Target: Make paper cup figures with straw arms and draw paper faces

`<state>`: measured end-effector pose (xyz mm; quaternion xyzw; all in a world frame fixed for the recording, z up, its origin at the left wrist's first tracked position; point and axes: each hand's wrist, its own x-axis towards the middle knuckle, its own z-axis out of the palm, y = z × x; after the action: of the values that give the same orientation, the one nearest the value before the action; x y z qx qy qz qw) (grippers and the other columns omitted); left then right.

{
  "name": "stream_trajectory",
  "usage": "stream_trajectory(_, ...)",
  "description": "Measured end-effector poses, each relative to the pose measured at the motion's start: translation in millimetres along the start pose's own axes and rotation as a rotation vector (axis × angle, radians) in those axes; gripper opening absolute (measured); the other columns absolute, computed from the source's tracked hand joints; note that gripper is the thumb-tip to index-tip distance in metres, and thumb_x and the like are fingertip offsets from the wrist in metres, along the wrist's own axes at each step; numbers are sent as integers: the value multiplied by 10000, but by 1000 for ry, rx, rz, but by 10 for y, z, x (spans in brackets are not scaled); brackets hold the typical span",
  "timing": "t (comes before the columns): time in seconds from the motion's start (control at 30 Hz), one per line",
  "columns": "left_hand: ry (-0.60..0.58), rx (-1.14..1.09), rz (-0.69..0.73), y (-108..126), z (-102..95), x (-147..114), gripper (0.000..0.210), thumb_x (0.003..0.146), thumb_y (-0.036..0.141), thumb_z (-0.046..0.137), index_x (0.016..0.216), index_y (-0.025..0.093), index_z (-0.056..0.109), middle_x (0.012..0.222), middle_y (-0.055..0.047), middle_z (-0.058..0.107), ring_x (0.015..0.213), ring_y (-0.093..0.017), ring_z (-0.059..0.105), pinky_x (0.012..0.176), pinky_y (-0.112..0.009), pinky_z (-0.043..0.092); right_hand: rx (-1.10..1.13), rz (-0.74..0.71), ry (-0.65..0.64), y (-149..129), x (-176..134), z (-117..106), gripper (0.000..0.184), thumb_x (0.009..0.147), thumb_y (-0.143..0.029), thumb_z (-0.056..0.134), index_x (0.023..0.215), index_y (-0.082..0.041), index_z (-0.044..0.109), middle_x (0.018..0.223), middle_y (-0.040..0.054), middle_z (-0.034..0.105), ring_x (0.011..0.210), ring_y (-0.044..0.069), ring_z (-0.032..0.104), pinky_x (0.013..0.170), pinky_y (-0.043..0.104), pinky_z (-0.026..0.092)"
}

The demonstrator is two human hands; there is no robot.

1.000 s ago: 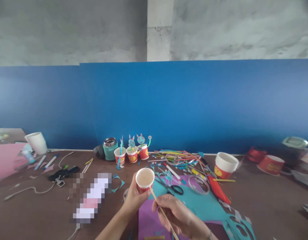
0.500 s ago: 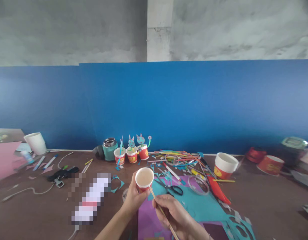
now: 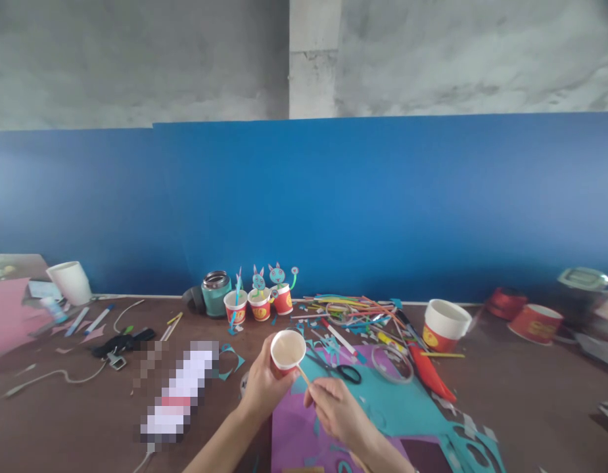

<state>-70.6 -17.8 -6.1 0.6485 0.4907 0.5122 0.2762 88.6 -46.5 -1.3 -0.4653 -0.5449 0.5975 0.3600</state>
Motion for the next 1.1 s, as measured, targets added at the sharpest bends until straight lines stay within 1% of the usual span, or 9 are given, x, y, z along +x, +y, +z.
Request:
stream_trajectory(0.17,-21,30,-39,39,-12,5,539,621,185,660,1139,244,522,990,-23,680,892,-220,639,823,-311,484,-275,-141,157,-30,-50,9,341,745,-428,528,521,-171,542,374,-65,332,375,65,299,403,239,177)
stream_trajectory(0.23,-28,29,-46,53,-10,5,529,623,192,657,1132,244,527,997,-22,683,895,-218,642,825,-305,483,-128,-77,101,-3,-35,-20,343,737,-449,541,527,-179,530,340,-83,301,337,56,249,387,237,148)
stream_trajectory(0.37,-15,47,-43,72,-16,11,489,637,229,680,1107,244,544,1004,-23,684,905,-222,642,832,-313,480,402,135,-206,71,32,-125,329,728,-517,548,689,-190,548,299,-146,211,278,47,92,342,217,81)
stream_trajectory(0.43,-13,61,-27,78,-23,14,474,640,232,687,1094,246,551,1004,-22,684,906,-220,642,829,-307,479,463,160,-242,81,54,-145,326,734,-514,549,728,-188,549,299,-155,198,277,49,79,338,213,76)
stream_trajectory(0.63,-56,61,-23,85,-34,4,473,639,178,645,1093,251,534,989,-10,680,883,-206,640,800,-283,480,-275,-163,146,41,-2,-15,339,759,-421,538,522,-180,513,382,-55,365,388,71,294,424,252,165)
stream_trajectory(0.7,-66,63,-25,82,-31,0,459,636,165,632,1076,253,537,981,-7,677,878,-202,636,798,-279,476,-358,-220,201,43,-22,4,343,749,-402,552,492,-185,486,411,-41,386,421,77,317,442,260,175)
stream_trajectory(0.93,-74,86,-30,38,-37,7,500,652,233,670,1127,246,515,1023,-23,674,924,-218,633,831,-298,466,382,151,-151,86,33,-117,372,706,-558,517,734,-190,562,324,-149,182,301,58,96,356,222,91)
stream_trajectory(1.0,-79,99,-32,31,-34,7,489,655,232,661,1121,246,515,1020,-20,673,918,-213,632,820,-293,468,262,113,-104,71,26,-110,377,720,-555,519,691,-181,563,327,-141,199,305,53,120,366,221,103)
stream_trajectory(1.1,-88,128,-22,35,-22,5,424,660,204,631,1069,243,526,987,-1,672,871,-182,631,778,-262,473,-218,-95,100,38,-18,-65,362,751,-474,525,552,-172,532,375,-80,311,372,62,258,421,235,161)
